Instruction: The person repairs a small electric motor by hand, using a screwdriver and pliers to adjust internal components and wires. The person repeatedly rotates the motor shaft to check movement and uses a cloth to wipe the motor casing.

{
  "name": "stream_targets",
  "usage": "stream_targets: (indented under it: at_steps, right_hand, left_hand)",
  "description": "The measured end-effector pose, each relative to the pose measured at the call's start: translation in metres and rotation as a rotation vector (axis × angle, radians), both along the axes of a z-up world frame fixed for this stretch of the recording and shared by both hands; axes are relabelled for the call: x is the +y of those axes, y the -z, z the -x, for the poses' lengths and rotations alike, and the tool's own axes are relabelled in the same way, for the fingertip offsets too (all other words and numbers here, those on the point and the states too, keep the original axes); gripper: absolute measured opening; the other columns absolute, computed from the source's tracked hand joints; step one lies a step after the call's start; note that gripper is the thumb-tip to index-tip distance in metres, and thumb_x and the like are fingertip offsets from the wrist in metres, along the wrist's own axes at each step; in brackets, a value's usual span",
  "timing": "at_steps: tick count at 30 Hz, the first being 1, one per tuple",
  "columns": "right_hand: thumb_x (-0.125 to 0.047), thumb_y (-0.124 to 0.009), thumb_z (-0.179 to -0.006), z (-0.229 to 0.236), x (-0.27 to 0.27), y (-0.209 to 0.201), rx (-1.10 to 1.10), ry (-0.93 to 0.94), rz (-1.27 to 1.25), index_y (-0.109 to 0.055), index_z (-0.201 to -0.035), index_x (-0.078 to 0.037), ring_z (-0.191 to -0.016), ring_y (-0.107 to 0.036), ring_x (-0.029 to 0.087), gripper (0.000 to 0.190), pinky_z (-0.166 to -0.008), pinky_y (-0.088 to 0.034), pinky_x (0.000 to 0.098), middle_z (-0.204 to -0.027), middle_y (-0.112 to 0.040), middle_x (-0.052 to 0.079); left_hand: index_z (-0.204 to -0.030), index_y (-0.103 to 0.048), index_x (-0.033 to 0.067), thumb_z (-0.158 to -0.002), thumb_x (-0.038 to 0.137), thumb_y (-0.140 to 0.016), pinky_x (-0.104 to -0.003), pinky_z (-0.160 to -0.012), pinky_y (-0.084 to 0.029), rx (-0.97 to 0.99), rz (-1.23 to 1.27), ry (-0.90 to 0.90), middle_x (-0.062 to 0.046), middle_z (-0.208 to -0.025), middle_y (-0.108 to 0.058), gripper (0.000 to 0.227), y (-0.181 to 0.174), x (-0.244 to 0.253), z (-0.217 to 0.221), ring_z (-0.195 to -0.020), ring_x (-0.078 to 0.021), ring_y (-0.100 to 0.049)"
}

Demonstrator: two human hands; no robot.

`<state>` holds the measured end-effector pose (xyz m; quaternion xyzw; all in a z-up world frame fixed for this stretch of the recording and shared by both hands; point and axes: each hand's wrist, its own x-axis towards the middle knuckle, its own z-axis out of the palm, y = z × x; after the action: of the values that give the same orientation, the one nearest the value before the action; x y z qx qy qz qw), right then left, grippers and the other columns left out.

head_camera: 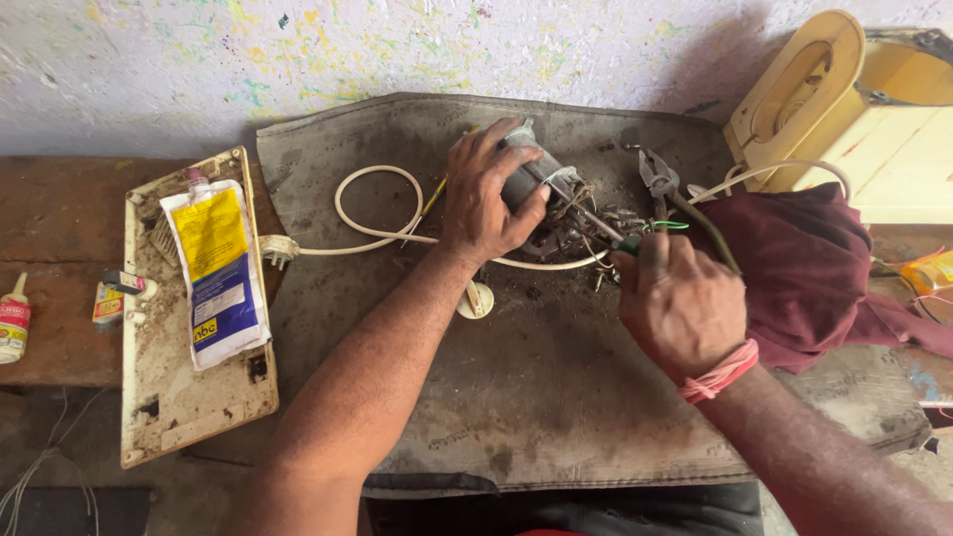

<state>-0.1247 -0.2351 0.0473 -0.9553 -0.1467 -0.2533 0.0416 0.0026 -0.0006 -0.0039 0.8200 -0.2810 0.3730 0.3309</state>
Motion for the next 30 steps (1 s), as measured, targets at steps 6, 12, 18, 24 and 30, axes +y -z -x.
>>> stream_targets:
  at_steps: [6, 12, 18, 24, 30]
  right_hand:
    - [-0.036, -0.059, -0.103, -0.001, 0.005, 0.001, 0.041, 0.041, 0.015, -0.055, -0.092, -0.003, -0.056, -0.067, 0.034, 0.035, -0.048, -0.052, 0.0465, -0.072, -0.064, 0.015]
    - [-0.038, -0.059, -0.103, 0.000, 0.007, -0.001, 0.066, 0.065, 0.036, -0.057, -0.097, -0.001, -0.054, -0.067, 0.034, 0.038, -0.047, -0.053, 0.0462, -0.071, -0.065, 0.016]
    - [-0.042, -0.058, -0.101, -0.003, 0.009, -0.005, 0.167, 0.111, -0.003, -0.057, -0.095, -0.002, -0.058, -0.069, 0.038, 0.041, -0.049, -0.053, 0.0498, -0.072, -0.068, 0.018]
    - [-0.043, -0.055, -0.102, -0.006, 0.008, -0.012, 0.262, 0.150, 0.017, -0.058, -0.096, -0.003, -0.058, -0.070, 0.039, 0.040, -0.050, -0.054, 0.0512, -0.070, -0.069, 0.018]
    - [-0.043, -0.055, -0.101, -0.009, 0.008, -0.018, 0.320, 0.169, -0.063, -0.062, -0.096, -0.004, -0.059, -0.069, 0.040, 0.039, -0.056, -0.054, 0.0532, -0.067, -0.069, 0.017]
  left_hand:
    - [-0.105, -0.070, 0.0083, -0.104, 0.022, -0.061, -0.052, -0.118, -0.034, -0.019, 0.135, -0.150, -0.010, -0.136, -0.063, 0.016, 0.003, -0.021, -0.001, -0.129, -0.0298, -0.055]
    - [-0.105, -0.071, 0.0092, -0.101, 0.014, -0.061, -0.051, -0.112, -0.033, -0.045, 0.157, -0.116, -0.011, -0.136, -0.060, 0.011, 0.002, -0.024, 0.003, -0.127, -0.0302, -0.051]
    - [-0.104, -0.071, 0.0109, -0.099, 0.014, -0.063, -0.052, -0.110, -0.033, -0.010, 0.141, -0.131, -0.011, -0.134, -0.059, 0.010, 0.002, -0.023, 0.001, -0.126, -0.0308, -0.051]
    - [-0.105, -0.071, 0.0104, -0.098, 0.014, -0.062, -0.051, -0.111, -0.034, 0.005, 0.132, -0.128, -0.011, -0.135, -0.058, 0.012, 0.003, -0.024, -0.001, -0.128, -0.0311, -0.050]
    - [-0.104, -0.071, 0.0111, -0.100, 0.014, -0.062, -0.052, -0.111, -0.033, 0.007, 0.134, -0.111, -0.011, -0.135, -0.058, 0.010, 0.004, -0.024, -0.002, -0.129, -0.0312, -0.050]
